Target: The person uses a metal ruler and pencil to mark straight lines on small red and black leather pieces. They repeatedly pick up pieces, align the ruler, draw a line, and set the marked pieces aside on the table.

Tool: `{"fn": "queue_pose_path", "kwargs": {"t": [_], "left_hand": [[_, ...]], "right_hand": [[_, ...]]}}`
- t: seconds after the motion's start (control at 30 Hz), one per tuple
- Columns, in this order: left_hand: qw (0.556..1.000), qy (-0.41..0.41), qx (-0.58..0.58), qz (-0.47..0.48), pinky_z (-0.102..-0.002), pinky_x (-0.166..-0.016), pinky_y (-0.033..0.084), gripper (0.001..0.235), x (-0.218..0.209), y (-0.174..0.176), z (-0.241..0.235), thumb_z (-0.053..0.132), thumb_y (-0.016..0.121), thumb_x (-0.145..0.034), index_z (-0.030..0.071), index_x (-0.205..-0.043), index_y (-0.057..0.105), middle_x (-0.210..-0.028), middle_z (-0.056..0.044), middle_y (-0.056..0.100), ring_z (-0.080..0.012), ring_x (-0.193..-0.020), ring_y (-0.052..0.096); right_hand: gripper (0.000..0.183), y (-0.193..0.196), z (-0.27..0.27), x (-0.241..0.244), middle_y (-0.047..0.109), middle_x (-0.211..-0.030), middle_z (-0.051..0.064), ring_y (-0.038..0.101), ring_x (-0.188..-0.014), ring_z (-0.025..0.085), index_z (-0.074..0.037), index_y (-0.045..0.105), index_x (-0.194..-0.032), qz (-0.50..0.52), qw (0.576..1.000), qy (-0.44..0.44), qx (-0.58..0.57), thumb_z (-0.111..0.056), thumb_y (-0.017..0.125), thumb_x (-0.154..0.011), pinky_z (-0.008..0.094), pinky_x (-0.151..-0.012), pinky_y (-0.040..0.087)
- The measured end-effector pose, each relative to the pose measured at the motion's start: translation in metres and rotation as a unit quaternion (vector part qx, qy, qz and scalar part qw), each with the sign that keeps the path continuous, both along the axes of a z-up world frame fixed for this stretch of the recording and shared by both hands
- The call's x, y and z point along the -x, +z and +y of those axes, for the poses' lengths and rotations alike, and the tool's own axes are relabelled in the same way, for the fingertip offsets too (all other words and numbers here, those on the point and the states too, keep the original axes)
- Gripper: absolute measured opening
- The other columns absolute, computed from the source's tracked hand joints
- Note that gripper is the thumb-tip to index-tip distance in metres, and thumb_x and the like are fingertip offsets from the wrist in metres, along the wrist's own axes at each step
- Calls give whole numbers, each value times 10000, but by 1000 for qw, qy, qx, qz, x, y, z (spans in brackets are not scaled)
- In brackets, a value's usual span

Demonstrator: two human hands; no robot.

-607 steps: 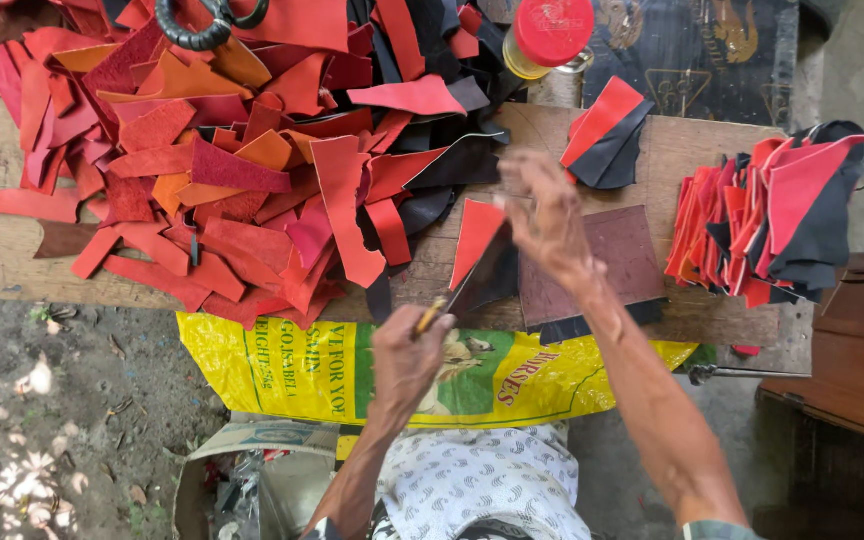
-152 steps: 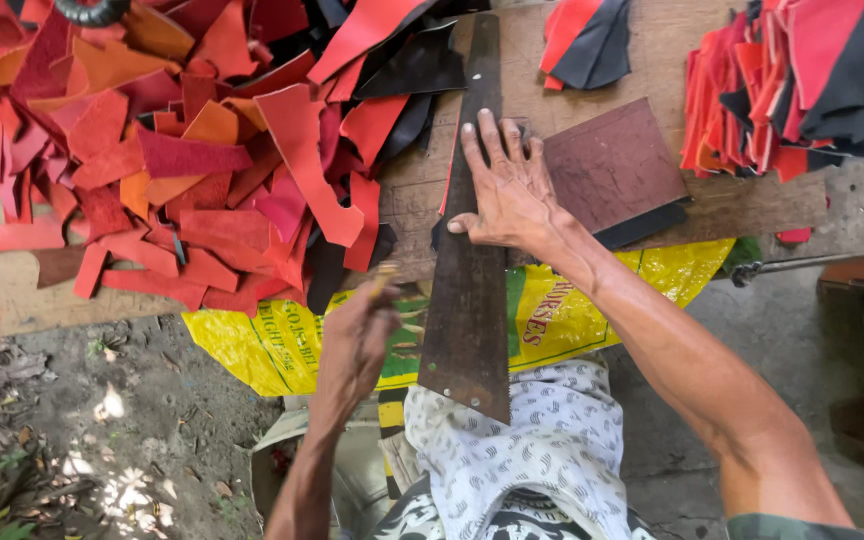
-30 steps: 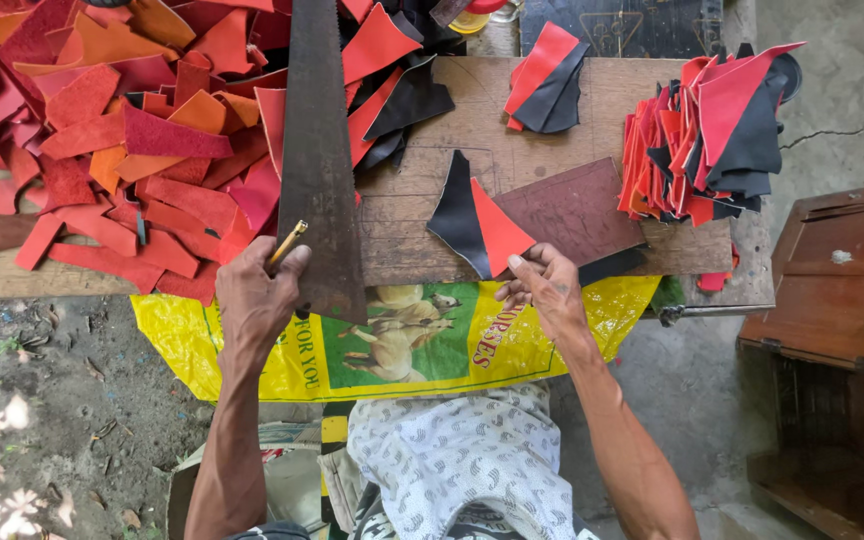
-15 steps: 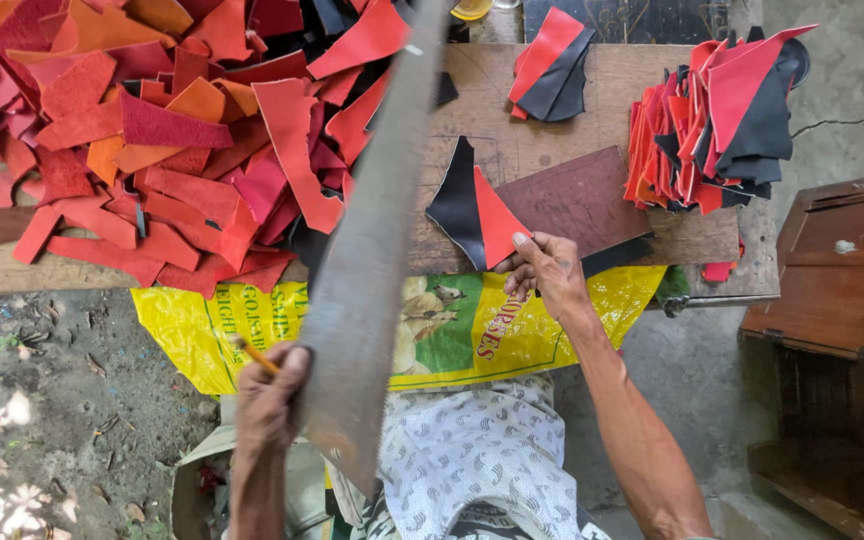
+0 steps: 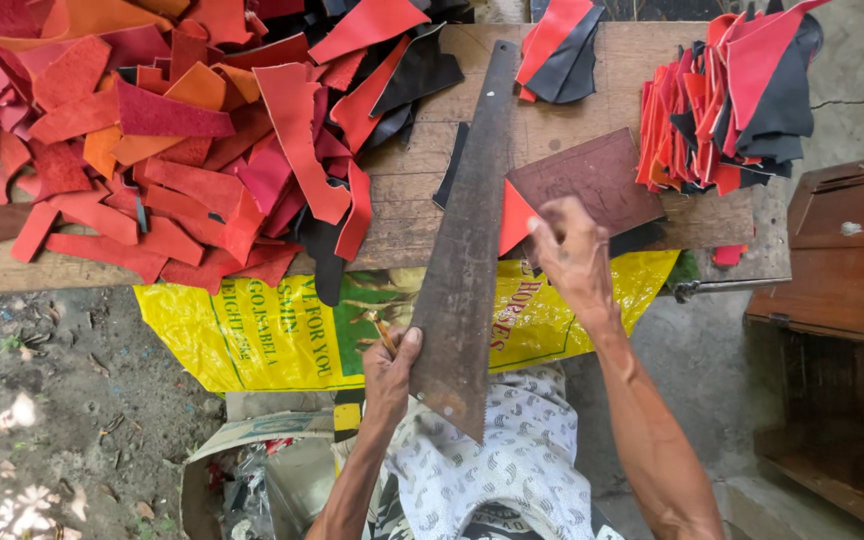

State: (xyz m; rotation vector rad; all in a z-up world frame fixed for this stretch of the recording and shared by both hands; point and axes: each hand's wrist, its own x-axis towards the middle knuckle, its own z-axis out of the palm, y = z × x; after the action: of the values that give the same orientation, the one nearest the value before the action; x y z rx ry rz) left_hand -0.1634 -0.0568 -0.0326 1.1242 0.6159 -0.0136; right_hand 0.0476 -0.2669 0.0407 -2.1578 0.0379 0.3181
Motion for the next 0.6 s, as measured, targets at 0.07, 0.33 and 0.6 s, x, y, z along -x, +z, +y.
{"fn": "queue_pose_path", "kwargs": {"t": [0.07, 0.33, 0.6], "left_hand": [[999, -2, -39, 8, -216, -650, 429, 242, 4, 5, -4, 225, 674, -1013, -10, -1001, 735, -825, 58, 629, -25, -727, 510], [995, -16, -90, 28, -219, -632, 379, 260, -3, 14, -6, 263, 663, -1005, 15, -948, 714, -776, 90, 559, -27, -709, 440], [998, -35, -41, 41, -226, -595, 375, 257, -12, 7, 10, 271, 663, -995, 28, -923, 702, -762, 84, 573, -28, -680, 442]], "right_hand": [[258, 2, 11, -1, 736, -1076, 179, 746, -954, 287, -2, 658, -1179, -224, 971, 10, 78, -193, 667, -1006, 400, -816, 602], [698, -21, 52, -35, 353, -1572, 202, 473, -1312, 445, -161, 475, -1538, -213, 943, 191, 172, -428, 719, -940, 539, -1046, 469], [733, -19, 58, -39, 298, -1625, 190, 466, -1335, 448, -230, 404, -1588, -183, 941, 199, 204, -450, 689, -951, 541, -998, 500]]}}
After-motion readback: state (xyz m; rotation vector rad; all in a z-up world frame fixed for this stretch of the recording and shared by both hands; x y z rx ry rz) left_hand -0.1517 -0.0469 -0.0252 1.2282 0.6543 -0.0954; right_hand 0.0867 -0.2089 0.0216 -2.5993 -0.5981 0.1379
